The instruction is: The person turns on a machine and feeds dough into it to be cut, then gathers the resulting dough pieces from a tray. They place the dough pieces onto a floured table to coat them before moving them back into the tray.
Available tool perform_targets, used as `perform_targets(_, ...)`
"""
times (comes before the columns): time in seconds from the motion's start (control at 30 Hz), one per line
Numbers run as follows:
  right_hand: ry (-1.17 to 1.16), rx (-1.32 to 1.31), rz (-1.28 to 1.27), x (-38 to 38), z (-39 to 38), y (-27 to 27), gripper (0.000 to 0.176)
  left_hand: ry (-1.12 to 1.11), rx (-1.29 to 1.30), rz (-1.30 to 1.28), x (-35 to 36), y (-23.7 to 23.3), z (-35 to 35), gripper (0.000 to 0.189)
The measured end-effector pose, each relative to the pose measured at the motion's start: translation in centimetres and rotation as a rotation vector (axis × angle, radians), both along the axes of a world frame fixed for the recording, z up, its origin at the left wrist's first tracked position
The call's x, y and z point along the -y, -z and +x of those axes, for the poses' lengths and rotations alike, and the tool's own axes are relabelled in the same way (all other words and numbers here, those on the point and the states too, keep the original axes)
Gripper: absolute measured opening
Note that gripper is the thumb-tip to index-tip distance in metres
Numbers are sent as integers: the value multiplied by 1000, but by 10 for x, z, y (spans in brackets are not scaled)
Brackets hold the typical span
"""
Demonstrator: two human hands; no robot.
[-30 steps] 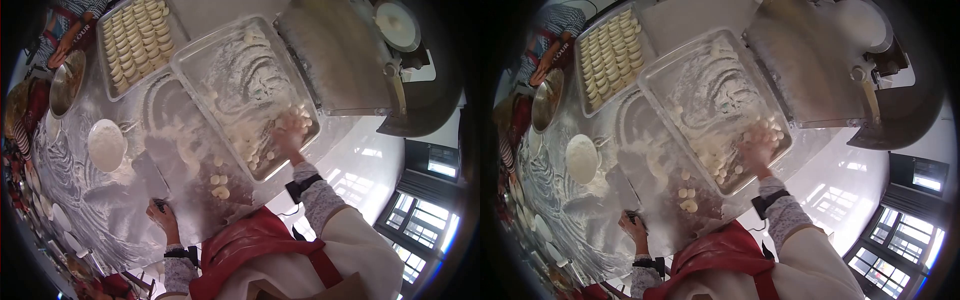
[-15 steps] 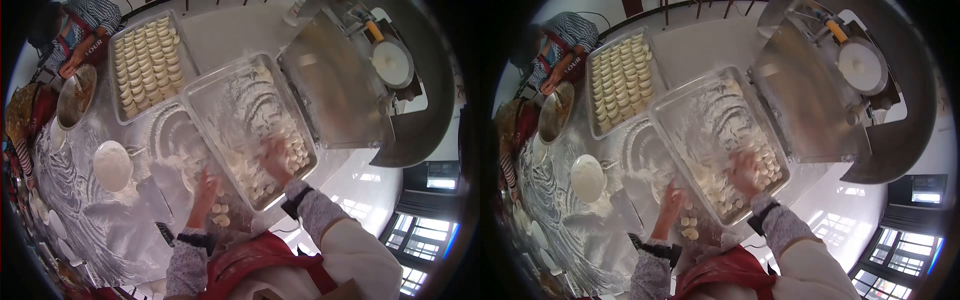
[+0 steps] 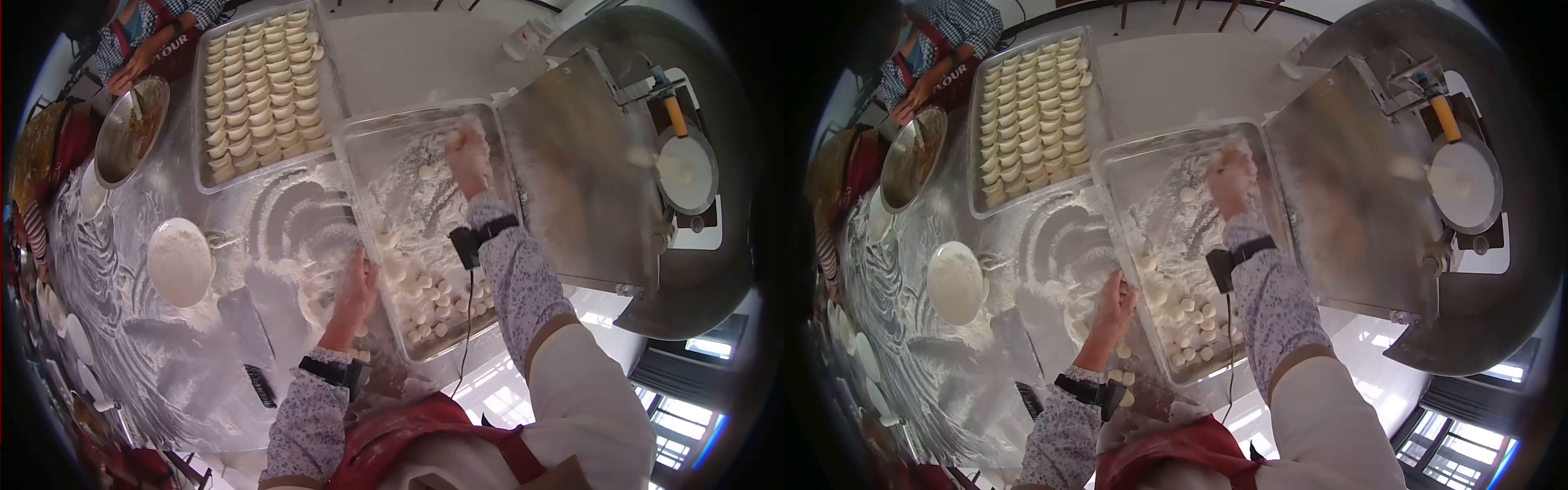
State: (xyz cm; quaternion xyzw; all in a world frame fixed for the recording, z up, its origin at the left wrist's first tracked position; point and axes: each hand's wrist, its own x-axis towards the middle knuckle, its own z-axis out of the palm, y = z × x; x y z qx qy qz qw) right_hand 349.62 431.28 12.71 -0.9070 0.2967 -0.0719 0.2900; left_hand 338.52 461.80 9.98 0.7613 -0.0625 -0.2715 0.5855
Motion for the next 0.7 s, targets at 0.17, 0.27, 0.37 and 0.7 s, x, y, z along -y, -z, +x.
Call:
perform_targets(0.17, -677, -64, -268, -80, -115, 25, 32, 24, 66, 119, -1, 16, -5, 46)
perform_targets(0.27, -300, 10, -293, -33, -110, 30, 44, 61, 49, 117, -3, -10, 1, 41)
perform_targets(0.37, -198, 256, -348, -20, -38, 26, 61, 52, 95, 140, -2, -23, 1, 38)
perform_targets(0.7, -940, -13, -265, -133, -149, -3, 48, 17, -14, 43, -49, -10, -10, 34)
